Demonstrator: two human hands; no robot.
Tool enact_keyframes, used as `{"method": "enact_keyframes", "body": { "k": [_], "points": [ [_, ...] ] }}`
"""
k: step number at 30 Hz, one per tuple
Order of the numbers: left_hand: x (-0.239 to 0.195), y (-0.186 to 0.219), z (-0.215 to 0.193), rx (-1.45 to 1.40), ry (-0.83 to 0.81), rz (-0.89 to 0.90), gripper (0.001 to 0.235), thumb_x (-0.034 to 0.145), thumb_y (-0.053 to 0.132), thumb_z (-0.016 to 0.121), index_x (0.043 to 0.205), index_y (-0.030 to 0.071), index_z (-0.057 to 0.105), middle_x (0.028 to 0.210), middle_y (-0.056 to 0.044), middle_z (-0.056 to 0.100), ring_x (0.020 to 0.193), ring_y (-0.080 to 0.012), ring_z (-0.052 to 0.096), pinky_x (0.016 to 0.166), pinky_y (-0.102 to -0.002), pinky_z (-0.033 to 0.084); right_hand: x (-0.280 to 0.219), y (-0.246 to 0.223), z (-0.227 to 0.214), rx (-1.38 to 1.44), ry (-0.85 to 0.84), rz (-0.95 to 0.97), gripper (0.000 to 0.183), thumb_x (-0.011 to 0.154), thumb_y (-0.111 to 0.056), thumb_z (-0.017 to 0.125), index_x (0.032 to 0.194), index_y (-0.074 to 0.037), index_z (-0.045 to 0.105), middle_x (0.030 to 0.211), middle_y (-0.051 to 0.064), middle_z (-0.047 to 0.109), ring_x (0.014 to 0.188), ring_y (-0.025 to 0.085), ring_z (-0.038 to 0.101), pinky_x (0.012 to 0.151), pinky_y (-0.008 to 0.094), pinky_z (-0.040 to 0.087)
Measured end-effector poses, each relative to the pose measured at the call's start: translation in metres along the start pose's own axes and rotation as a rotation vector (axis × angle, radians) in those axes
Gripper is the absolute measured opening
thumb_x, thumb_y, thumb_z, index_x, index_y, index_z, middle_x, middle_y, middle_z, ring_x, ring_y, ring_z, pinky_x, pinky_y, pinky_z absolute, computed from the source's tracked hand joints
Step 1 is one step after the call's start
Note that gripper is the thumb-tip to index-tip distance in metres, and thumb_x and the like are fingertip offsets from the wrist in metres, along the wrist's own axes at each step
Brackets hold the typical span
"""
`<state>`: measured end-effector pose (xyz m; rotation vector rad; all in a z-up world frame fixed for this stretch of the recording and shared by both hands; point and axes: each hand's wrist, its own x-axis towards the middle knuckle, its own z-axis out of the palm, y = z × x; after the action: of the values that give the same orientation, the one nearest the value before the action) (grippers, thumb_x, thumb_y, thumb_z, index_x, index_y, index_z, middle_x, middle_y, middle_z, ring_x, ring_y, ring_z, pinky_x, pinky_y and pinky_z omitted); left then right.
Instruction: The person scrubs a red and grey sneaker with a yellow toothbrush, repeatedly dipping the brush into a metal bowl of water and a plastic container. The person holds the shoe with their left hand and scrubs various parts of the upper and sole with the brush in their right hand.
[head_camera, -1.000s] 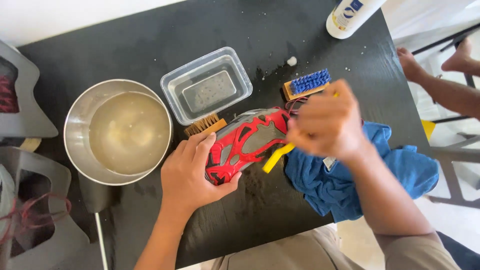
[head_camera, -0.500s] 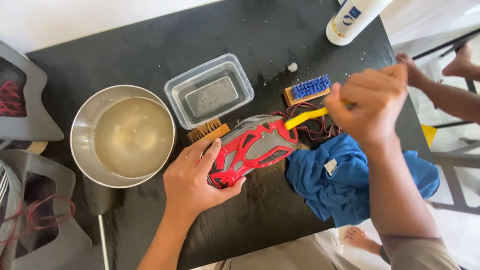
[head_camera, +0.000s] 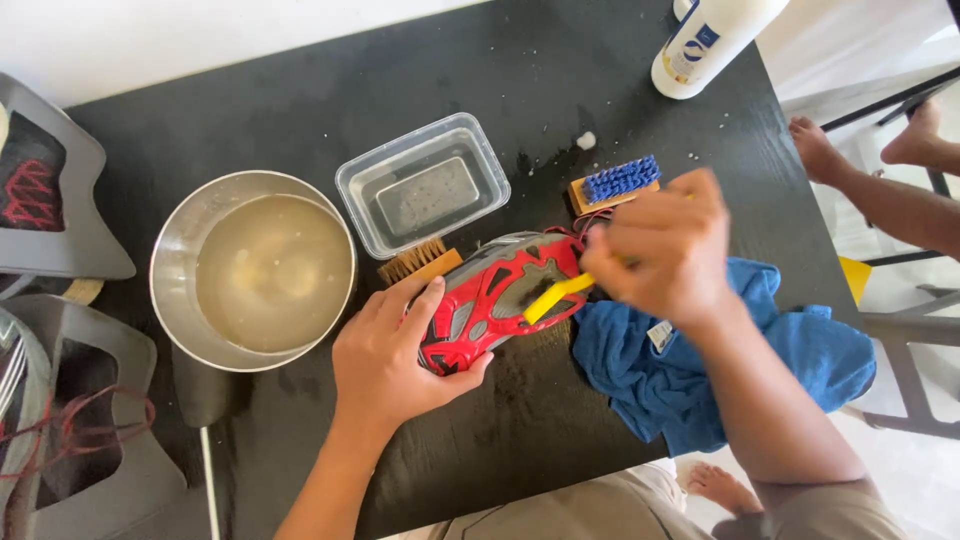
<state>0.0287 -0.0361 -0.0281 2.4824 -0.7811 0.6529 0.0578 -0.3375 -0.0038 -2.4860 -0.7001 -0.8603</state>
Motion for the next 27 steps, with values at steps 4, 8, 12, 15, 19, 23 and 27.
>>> {"method": "enact_keyframes", "body": {
  "k": [4,8,12,15,19,23,27],
  "points": [
    [0.0,0.0,0.0,-0.024,-0.016,-0.004,0.073,0.064,0.061,0.08,0.113,0.009,0.073,0.099,-0.01,0.071,0.077,-0.0267,0.071,0.064,-0.035,0.06,-0.012,0.035,-0.005,-0.007,0.058,0.05,0.045,0.081,0.003,0.064,0.05,-0.016,0.036,0.051,0.001,0.035,0.047,0.029,0.036,0.06,0.039,0.026],
    [0.0,0.0,-0.002,-0.028,-0.018,-0.018,0.073,0.062,0.061,0.082,0.113,0.009,0.074,0.098,-0.01,0.071,0.076,-0.0269,0.07,0.063,-0.035,0.06,-0.007,0.024,0.003,0.007,0.106,0.08,0.05,0.085,0.002,0.067,0.051,-0.016,0.035,0.049,-0.001,0.034,0.045,0.027,0.035,0.061,0.038,0.026],
    [0.002,0.003,-0.002,-0.024,-0.006,-0.011,0.073,0.062,0.06,0.083,0.112,0.008,0.074,0.098,-0.009,0.07,0.076,-0.0261,0.069,0.064,-0.035,0.059,0.015,-0.035,0.005,-0.076,0.079,-0.043,0.043,0.082,-0.008,0.071,0.049,-0.019,0.046,0.051,-0.004,0.047,0.047,0.019,0.044,0.062,0.035,0.029],
    [-0.001,0.0,-0.001,-0.04,-0.018,-0.022,0.072,0.062,0.058,0.084,0.113,0.008,0.073,0.098,-0.009,0.071,0.075,-0.0256,0.069,0.063,-0.035,0.059,0.014,0.004,-0.017,-0.151,0.097,0.027,0.05,0.085,0.003,0.071,0.051,-0.018,0.042,0.049,-0.005,0.039,0.047,0.022,0.038,0.064,0.037,0.028],
    [-0.002,0.001,0.0,0.007,0.007,-0.049,0.073,0.062,0.06,0.082,0.113,0.009,0.072,0.098,-0.007,0.07,0.076,-0.025,0.068,0.063,-0.036,0.059,0.013,-0.019,0.002,-0.232,0.11,-0.059,0.046,0.084,-0.003,0.074,0.052,-0.017,0.044,0.051,0.0,0.042,0.047,0.025,0.041,0.063,0.039,0.031],
    [-0.001,0.001,-0.003,-0.003,-0.003,-0.048,0.074,0.06,0.059,0.083,0.113,0.009,0.069,0.096,-0.005,0.068,0.076,-0.0243,0.067,0.063,-0.035,0.059,0.016,-0.034,0.004,-0.163,0.091,-0.086,0.039,0.082,-0.003,0.07,0.054,-0.019,0.048,0.054,-0.002,0.045,0.049,0.022,0.043,0.062,0.037,0.031],
    [0.0,0.002,-0.008,-0.023,-0.066,-0.016,0.071,0.07,0.056,0.085,0.116,0.007,0.063,0.11,-0.007,0.068,0.083,-0.0219,0.065,0.063,-0.032,0.053,0.014,-0.005,-0.01,-0.245,0.014,0.114,0.053,0.093,0.008,0.074,0.057,-0.01,0.04,0.055,0.002,0.034,0.053,0.02,0.028,0.068,0.043,0.023]
  ]
}}
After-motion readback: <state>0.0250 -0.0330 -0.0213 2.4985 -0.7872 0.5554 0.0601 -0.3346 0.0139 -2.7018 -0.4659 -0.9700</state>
